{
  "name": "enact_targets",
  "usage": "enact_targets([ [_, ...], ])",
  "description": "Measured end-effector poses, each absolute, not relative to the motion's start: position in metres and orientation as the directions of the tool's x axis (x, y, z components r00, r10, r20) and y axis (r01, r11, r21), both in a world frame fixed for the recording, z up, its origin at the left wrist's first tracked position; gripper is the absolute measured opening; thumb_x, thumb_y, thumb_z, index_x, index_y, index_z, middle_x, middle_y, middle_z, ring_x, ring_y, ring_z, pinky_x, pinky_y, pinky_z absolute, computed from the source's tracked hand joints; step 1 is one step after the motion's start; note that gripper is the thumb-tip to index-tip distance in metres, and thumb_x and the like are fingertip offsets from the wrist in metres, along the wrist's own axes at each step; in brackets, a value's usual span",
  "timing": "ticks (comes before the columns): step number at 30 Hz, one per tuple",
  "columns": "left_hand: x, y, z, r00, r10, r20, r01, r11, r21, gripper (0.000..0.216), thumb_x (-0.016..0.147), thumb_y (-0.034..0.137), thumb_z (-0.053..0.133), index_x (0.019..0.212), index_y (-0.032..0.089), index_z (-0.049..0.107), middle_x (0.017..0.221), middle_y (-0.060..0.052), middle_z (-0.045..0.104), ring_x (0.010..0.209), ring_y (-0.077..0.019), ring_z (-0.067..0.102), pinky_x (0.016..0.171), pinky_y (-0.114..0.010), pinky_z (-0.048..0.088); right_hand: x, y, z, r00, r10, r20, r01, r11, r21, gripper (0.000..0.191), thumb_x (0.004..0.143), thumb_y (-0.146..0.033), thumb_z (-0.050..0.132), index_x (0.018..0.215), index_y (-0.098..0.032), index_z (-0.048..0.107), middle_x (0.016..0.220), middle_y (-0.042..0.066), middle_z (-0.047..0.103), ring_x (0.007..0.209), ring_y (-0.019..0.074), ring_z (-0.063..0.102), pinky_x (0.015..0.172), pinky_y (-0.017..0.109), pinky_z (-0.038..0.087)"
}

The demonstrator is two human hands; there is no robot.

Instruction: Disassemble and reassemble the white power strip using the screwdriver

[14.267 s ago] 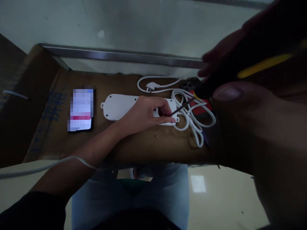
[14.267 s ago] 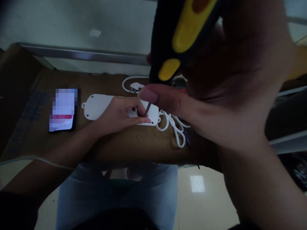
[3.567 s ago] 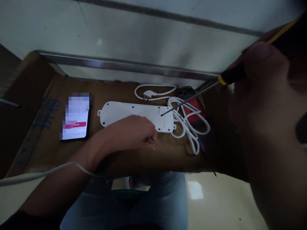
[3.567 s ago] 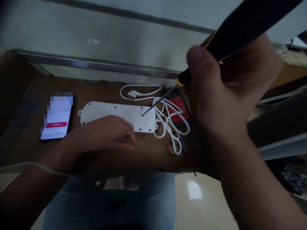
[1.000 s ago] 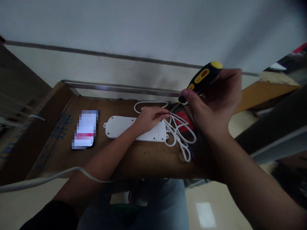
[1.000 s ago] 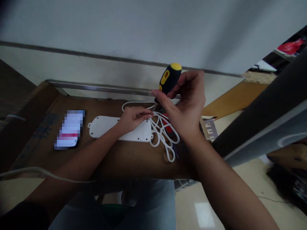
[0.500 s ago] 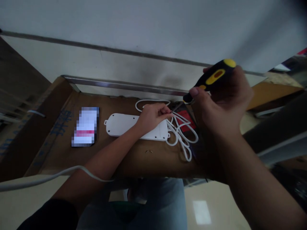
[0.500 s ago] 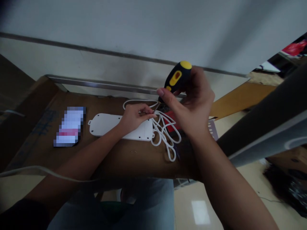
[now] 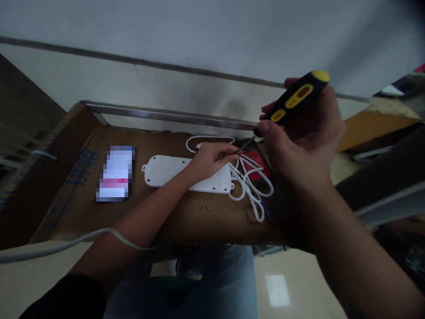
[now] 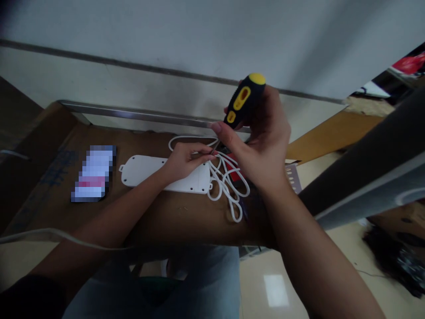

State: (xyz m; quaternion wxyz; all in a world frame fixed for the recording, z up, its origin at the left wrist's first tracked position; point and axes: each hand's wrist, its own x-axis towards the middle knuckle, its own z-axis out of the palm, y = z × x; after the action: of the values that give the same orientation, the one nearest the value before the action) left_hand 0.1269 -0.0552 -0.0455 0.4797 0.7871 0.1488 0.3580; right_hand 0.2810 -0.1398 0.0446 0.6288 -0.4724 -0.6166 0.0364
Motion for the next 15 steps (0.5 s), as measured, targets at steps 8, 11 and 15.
enact_targets([
  [8,0.128,-0.051,-0.048,0.666,0.631,0.397,-0.128,-0.427,0.895,0.018,0.088,0.032,0.079,0.096,0.017,0.082,0.092,-0.005,0.082,0.088,-0.0189,0.076,0.083,-0.03,0.06,0.279,-0.14,0.047,0.268,0.666,0.697,0.576,0.469,-0.67,0.036,0.074,-0.034,0.087,0.101,-0.02,0.068,0.091,0.002,0.07,0.079,0.0104,0.065,0.07,0.028,0.054],
  [11,0.123,-0.048,-0.043,0.735,0.557,0.387,-0.141,-0.432,0.891,0.021,0.093,0.031,0.072,0.106,0.017,0.082,0.103,-0.006,0.083,0.1,-0.0209,0.077,0.089,-0.031,0.06,0.277,-0.145,0.046,0.19,0.722,0.665,0.488,0.519,-0.702,0.039,0.086,-0.034,0.077,0.122,-0.027,0.063,0.108,0.002,0.072,0.096,0.0138,0.072,0.085,0.034,0.062],
  [15,0.122,-0.047,-0.041,0.747,0.56,0.36,-0.131,-0.406,0.905,0.02,0.091,0.032,0.076,0.101,0.017,0.083,0.097,-0.005,0.083,0.093,-0.0201,0.077,0.085,-0.03,0.06,0.277,-0.147,0.046,0.169,0.737,0.654,0.541,0.486,-0.687,0.046,0.086,-0.038,0.078,0.128,-0.027,0.062,0.106,0.002,0.071,0.096,0.0114,0.071,0.083,0.028,0.062],
])
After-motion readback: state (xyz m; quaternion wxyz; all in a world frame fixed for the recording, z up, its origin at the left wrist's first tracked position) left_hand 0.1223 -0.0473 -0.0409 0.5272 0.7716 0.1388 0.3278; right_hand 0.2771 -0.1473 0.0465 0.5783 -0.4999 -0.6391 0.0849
